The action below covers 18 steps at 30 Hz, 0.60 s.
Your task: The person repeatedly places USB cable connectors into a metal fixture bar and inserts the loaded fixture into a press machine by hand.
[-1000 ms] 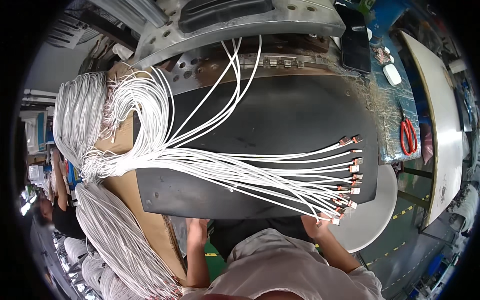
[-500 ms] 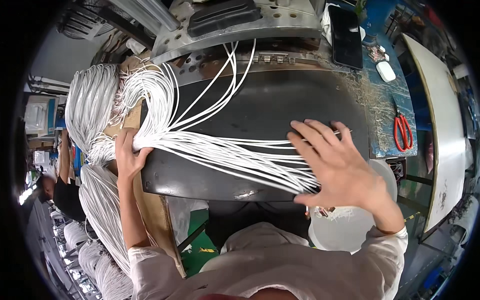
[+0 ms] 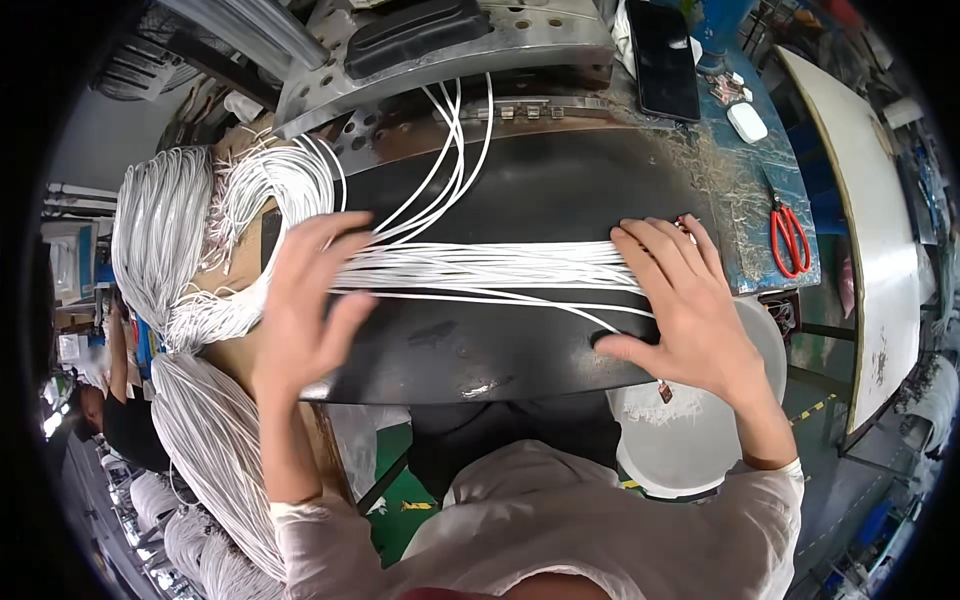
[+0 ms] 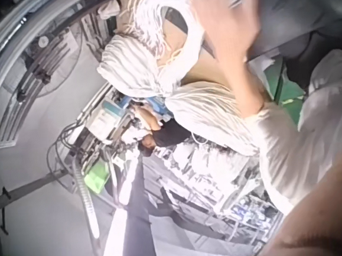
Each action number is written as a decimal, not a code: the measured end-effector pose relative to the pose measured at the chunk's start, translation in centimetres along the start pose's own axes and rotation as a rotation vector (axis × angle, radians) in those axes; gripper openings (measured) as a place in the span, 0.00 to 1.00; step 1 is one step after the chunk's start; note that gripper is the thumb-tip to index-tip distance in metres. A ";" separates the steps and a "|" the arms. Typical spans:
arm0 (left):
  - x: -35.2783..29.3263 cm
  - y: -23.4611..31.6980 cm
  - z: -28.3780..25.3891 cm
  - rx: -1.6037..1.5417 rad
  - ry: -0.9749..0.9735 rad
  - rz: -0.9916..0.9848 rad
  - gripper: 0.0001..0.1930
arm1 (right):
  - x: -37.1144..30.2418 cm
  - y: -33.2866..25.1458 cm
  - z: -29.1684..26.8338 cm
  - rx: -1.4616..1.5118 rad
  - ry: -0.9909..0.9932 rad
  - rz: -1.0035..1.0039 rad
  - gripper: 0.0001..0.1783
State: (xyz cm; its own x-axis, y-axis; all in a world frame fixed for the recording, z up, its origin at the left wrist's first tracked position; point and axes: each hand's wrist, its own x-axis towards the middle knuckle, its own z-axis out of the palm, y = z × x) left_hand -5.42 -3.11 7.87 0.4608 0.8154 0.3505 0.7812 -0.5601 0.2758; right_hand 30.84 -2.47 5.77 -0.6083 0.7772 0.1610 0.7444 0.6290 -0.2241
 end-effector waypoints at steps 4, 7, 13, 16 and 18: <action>4.2 1.6 4.6 -0.088 -0.103 0.212 0.15 | 0.3 -0.3 0.4 -0.018 -0.013 -0.002 0.26; 4.5 -5.9 3.6 0.144 -0.170 -0.078 0.15 | -1.2 0.7 0.3 -0.021 -0.020 0.028 0.25; 3.9 -2.5 1.1 -0.057 -0.258 -0.014 0.14 | -0.5 2.3 -1.6 0.065 -0.159 0.081 0.21; 3.3 -2.5 1.3 -0.288 -0.422 -0.043 0.13 | 3.3 4.8 -3.8 0.309 -0.448 0.079 0.22; 3.0 -3.2 1.6 -0.358 -0.416 0.027 0.14 | 5.2 5.4 -4.7 0.384 -0.540 0.102 0.23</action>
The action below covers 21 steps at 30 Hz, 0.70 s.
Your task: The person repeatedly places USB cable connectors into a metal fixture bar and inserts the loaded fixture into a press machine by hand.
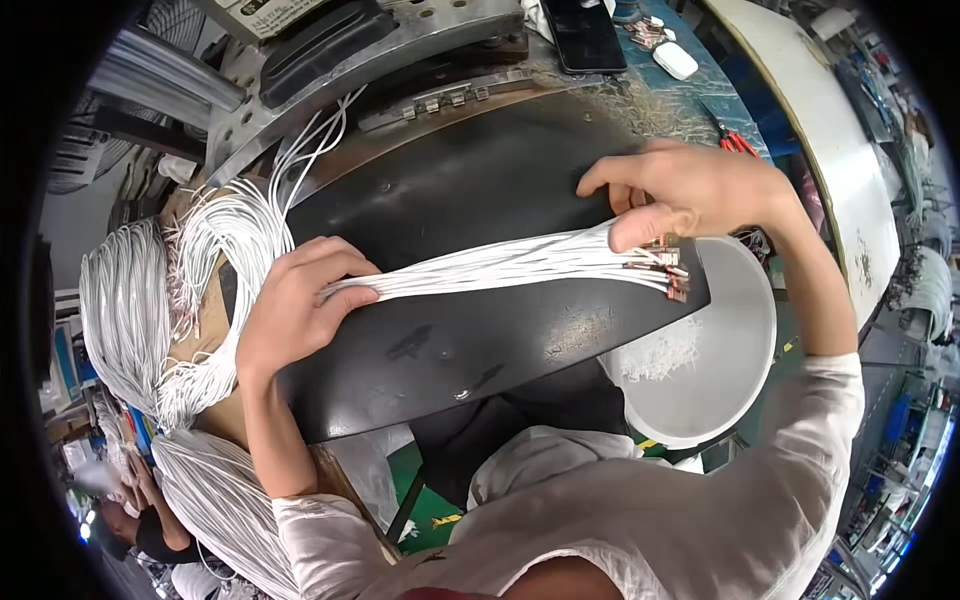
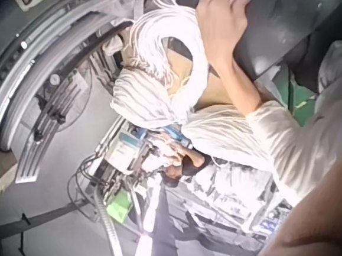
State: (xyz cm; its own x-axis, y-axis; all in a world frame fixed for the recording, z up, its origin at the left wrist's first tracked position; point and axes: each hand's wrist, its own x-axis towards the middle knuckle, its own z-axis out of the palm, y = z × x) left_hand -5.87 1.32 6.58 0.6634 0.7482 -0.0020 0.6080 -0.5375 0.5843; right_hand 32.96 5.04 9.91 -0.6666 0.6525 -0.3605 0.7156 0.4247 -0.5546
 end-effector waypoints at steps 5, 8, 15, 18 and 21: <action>-0.2 -0.9 1.3 -0.165 0.181 0.044 0.13 | 6.6 -1.8 1.8 0.147 0.221 -0.604 0.26; -1.0 -2.8 1.7 -0.570 0.761 -0.258 0.10 | 7.8 -7.4 2.0 0.324 -0.095 -0.088 0.27; 0.3 -1.0 2.9 0.204 0.374 0.150 0.07 | 5.6 0.1 -3.5 -0.114 -0.352 -0.138 0.30; 0.9 -1.3 3.0 0.024 0.383 0.144 0.07 | 6.0 -0.6 -1.1 -0.147 -0.257 -0.298 0.30; 0.3 -1.7 2.8 -0.279 0.439 0.062 0.06 | 6.8 -2.9 0.9 0.149 -0.037 -0.250 0.29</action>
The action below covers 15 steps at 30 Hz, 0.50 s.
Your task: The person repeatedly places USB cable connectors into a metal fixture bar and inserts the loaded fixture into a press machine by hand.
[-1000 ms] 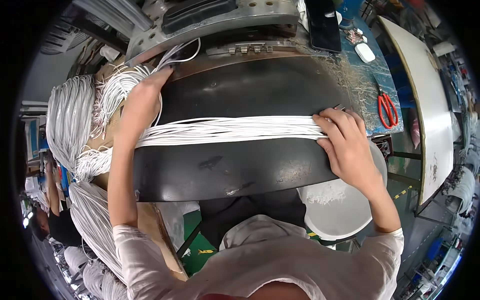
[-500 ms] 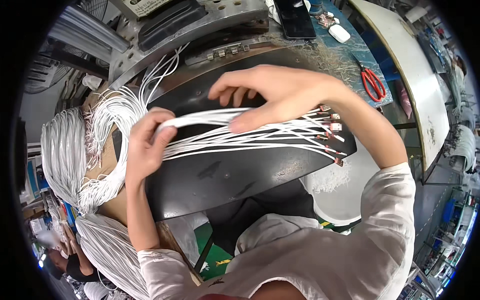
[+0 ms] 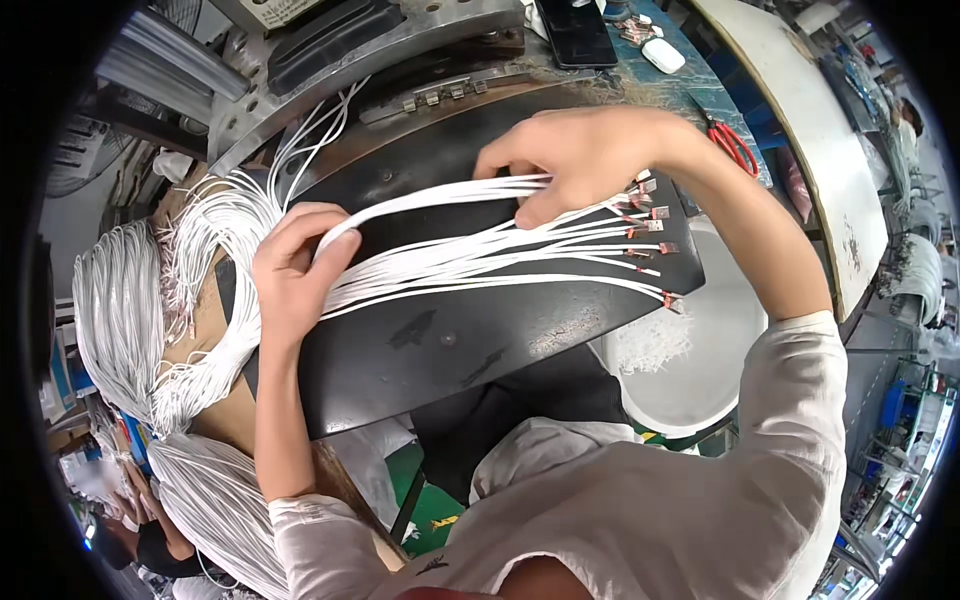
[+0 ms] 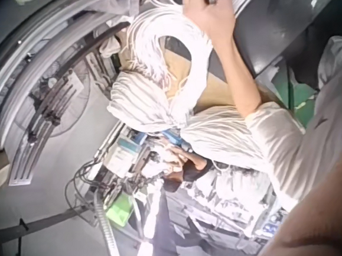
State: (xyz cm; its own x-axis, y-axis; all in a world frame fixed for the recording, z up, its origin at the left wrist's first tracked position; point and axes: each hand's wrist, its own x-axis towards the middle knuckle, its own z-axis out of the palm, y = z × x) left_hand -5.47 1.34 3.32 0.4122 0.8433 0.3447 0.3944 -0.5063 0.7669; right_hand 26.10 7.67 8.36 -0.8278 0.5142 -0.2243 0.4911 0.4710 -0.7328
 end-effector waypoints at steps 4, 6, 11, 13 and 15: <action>-0.5 -0.7 -0.4 -0.445 0.172 -0.246 0.07 | 0.1 -0.4 -1.1 0.126 -0.202 0.177 0.29; -0.6 -1.0 -0.6 -0.539 0.228 -0.282 0.08 | 0.8 -1.6 -0.3 0.290 -0.129 0.234 0.28; -0.6 -0.4 -0.1 -0.249 0.159 -0.278 0.08 | -0.3 -1.6 -3.1 -0.315 -0.338 0.491 0.21; -0.4 -0.1 -0.1 -0.170 0.083 -0.137 0.08 | 0.1 -0.1 -1.5 -0.183 -0.195 0.261 0.20; -0.3 -0.3 0.1 -0.122 0.042 -0.063 0.08 | 0.8 1.9 0.2 0.092 0.075 -0.214 0.17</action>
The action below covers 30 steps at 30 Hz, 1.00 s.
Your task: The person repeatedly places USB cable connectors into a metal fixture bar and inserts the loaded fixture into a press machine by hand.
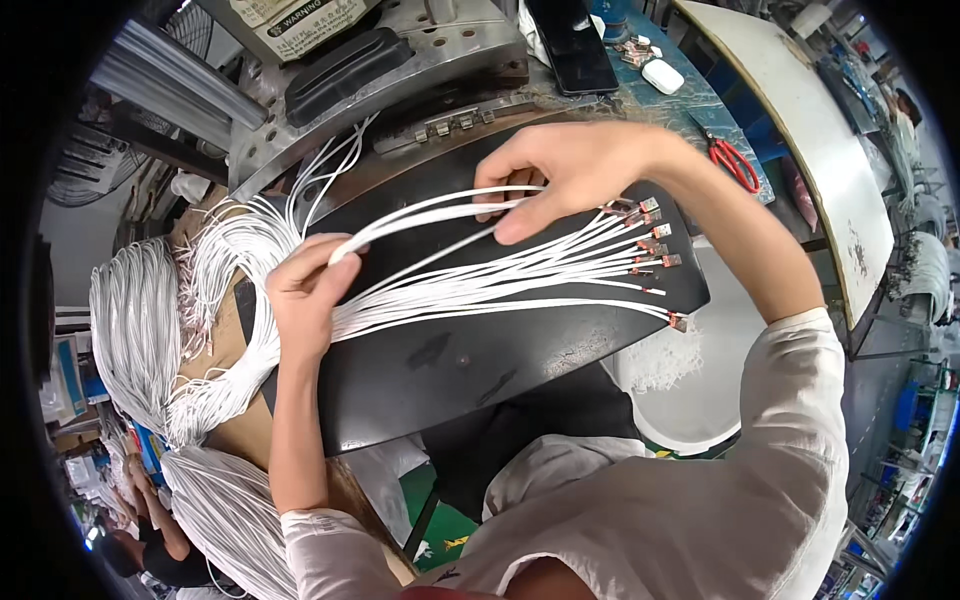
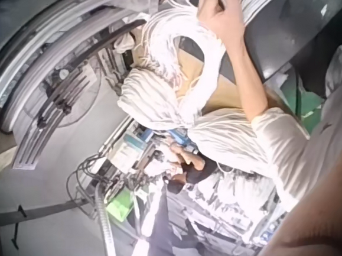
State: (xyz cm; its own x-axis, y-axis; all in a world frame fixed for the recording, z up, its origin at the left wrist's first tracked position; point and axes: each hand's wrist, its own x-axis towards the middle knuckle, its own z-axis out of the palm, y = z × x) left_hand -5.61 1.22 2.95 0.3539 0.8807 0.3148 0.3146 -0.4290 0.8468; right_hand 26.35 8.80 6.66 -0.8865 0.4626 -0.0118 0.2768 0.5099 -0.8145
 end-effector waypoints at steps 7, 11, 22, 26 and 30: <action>2.0 -0.7 -2.1 -0.899 -0.167 -0.687 0.11 | -5.0 -1.0 -1.9 0.274 0.232 0.469 0.16; 6.9 3.2 2.4 -0.750 -0.661 -0.598 0.11 | -10.3 -1.0 -5.3 0.411 0.278 0.510 0.18; 7.6 4.1 11.3 -0.818 -0.278 -0.568 0.13 | -1.5 0.0 -1.7 0.201 0.309 0.410 0.31; 4.7 2.1 7.0 -0.710 -0.247 -0.558 0.12 | -0.6 -2.4 -0.9 0.045 0.136 0.697 0.28; 4.0 2.6 6.8 -0.795 -0.207 -0.544 0.12 | 1.1 1.8 -0.2 -0.599 0.456 0.373 0.22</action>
State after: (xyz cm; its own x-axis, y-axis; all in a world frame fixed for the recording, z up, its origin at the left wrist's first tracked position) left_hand 2.59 2.24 3.49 0.5075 0.8329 -0.2206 -0.1766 0.3511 0.9195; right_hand 26.00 10.38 5.30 -0.4966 0.8595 0.1211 0.7864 0.5046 -0.3564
